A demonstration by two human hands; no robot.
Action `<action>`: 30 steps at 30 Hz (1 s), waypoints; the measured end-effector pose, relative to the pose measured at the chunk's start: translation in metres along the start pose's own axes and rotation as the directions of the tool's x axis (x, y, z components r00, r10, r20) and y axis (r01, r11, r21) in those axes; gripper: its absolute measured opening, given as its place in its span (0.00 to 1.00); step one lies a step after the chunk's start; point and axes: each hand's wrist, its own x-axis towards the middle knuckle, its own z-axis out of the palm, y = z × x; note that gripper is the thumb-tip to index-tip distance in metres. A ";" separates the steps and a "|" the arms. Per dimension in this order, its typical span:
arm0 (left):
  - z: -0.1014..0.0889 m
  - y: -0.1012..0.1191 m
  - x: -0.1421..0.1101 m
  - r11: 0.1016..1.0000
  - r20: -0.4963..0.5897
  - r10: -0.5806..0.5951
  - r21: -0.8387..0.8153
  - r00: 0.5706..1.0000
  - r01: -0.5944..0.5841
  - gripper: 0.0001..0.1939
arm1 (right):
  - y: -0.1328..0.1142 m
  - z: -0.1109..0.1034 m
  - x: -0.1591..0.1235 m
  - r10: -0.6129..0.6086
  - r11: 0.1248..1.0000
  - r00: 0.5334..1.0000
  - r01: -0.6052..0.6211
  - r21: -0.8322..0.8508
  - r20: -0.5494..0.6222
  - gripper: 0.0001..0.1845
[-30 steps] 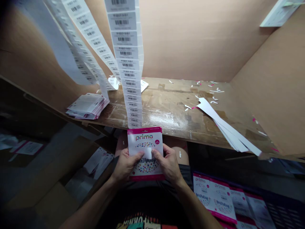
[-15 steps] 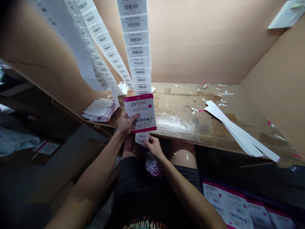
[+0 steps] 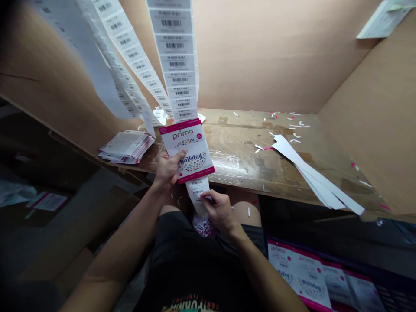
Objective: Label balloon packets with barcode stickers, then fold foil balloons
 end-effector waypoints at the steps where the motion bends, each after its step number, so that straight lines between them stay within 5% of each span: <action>1: 0.000 0.000 0.000 1.000 -0.006 -0.005 0.002 1.000 0.005 0.26 | -0.003 -0.002 -0.002 -0.023 0.998 1.000 0.023 -0.056 -0.004 0.09; 7: -0.002 -0.008 -0.002 1.000 -0.031 -0.025 -0.008 0.999 0.025 0.25 | -0.017 -0.006 -0.012 -0.162 0.937 0.987 0.147 -0.316 -0.021 0.09; 11: -0.009 -0.010 0.000 0.999 -0.042 -0.008 -0.031 0.999 0.007 0.25 | -0.026 -0.015 -0.027 -0.355 0.824 0.921 0.225 -0.520 -0.163 0.07; 13: -0.015 -0.006 0.000 1.000 -0.032 -0.020 -0.005 0.999 0.020 0.25 | -0.036 -0.029 -0.034 -0.402 0.829 0.898 0.273 -0.488 -0.181 0.05; 17: -0.028 0.008 -0.017 0.993 -0.028 0.040 0.116 0.999 -0.037 0.23 | -0.071 -0.054 -0.023 -0.241 0.959 0.952 0.204 -0.195 -0.190 0.01; 21: -0.030 0.016 -0.054 0.972 -0.050 0.024 0.233 0.998 -0.012 0.21 | -0.096 -0.046 0.021 -0.151 0.976 0.984 0.134 -0.173 -0.094 0.08; 24: -0.027 0.014 -0.078 0.968 -0.033 -0.072 0.240 0.997 0.078 0.22 | -0.091 -0.025 0.051 -0.237 0.932 0.966 0.196 -0.304 -0.102 0.11; 27: -0.024 0.012 -0.089 0.978 -0.010 -0.148 0.150 0.989 0.147 0.24 | -0.076 -0.011 0.060 -0.283 0.889 0.921 0.147 -0.433 -0.268 0.20; 30: -0.017 0.007 -0.095 0.971 0.032 -0.229 0.073 0.973 0.226 0.28 | -0.066 -0.013 0.051 -0.117 0.967 0.932 0.028 -0.255 -0.343 0.35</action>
